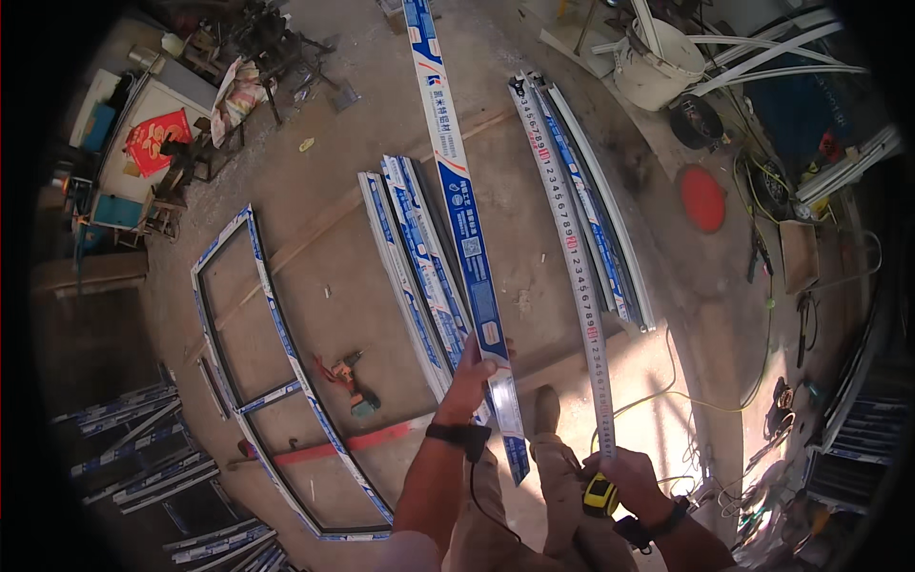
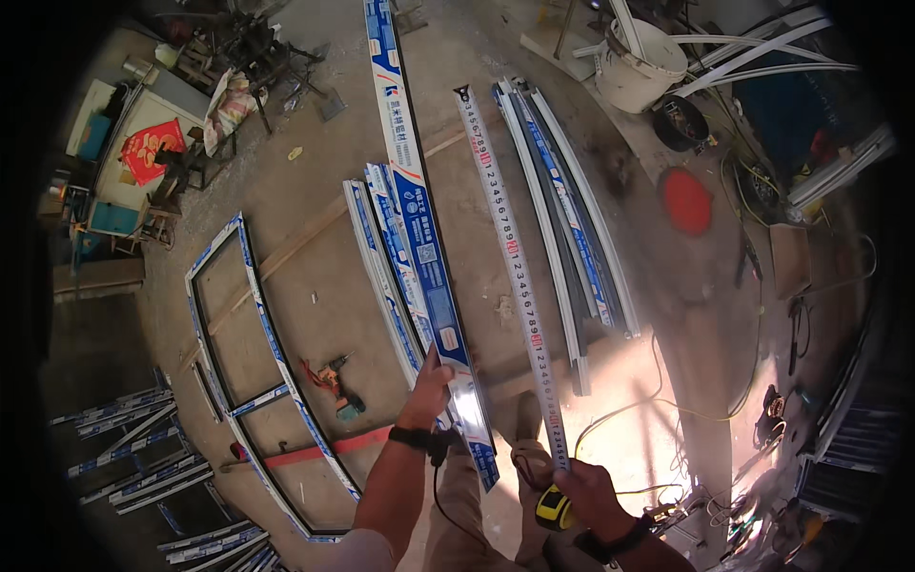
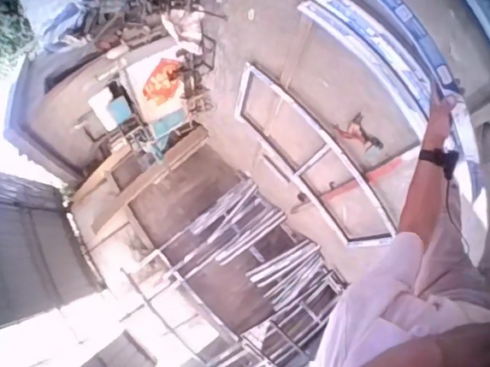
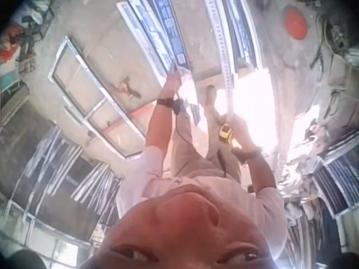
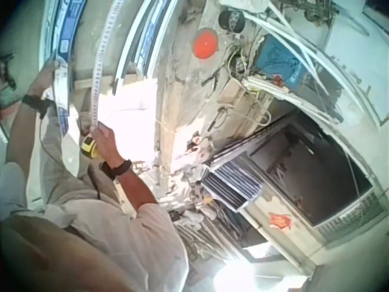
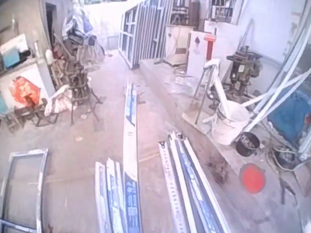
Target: Measuring and organizing aluminum window or door frames on a workshop floor.
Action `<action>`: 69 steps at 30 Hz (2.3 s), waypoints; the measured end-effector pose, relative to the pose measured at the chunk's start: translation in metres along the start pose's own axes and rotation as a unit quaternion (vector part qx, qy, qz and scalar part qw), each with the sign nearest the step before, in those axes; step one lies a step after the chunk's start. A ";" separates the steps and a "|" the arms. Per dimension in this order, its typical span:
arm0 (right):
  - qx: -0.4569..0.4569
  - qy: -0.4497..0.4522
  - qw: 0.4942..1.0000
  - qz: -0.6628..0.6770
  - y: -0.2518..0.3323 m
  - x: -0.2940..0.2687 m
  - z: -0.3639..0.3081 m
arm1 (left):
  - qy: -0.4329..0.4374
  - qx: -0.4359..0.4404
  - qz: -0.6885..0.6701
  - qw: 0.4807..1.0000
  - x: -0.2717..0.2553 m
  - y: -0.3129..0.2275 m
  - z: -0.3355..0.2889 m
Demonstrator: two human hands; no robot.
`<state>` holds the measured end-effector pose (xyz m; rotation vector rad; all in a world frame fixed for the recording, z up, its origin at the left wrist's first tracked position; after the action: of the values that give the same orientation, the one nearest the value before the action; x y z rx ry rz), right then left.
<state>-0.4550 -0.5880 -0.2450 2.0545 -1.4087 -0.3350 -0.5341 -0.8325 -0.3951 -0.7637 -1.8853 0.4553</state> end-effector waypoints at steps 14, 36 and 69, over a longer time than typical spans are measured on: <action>-0.165 0.025 0.979 0.120 0.162 0.041 -0.063 | 0.049 0.049 0.135 0.988 0.115 -0.099 0.005; -0.322 0.045 0.946 0.021 0.205 0.078 -0.101 | 0.059 0.150 0.297 0.941 0.174 -0.129 -0.070; -0.328 0.026 0.943 -0.050 0.227 0.076 -0.098 | 0.031 0.197 0.184 0.963 0.183 -0.125 -0.078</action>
<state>-0.5433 -0.6779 -0.0194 1.5644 -0.9791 -0.6841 -0.5552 -0.8005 -0.1631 -0.8447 -1.5258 0.9950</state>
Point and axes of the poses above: each hand's wrist, its own z-axis towards the middle knuckle, its own x-axis out of the palm, y = z × x, the point moved 10 cm from there along z, towards the middle knuckle, and after that the axes turned 3 degrees about y, right-handed, at the moved point
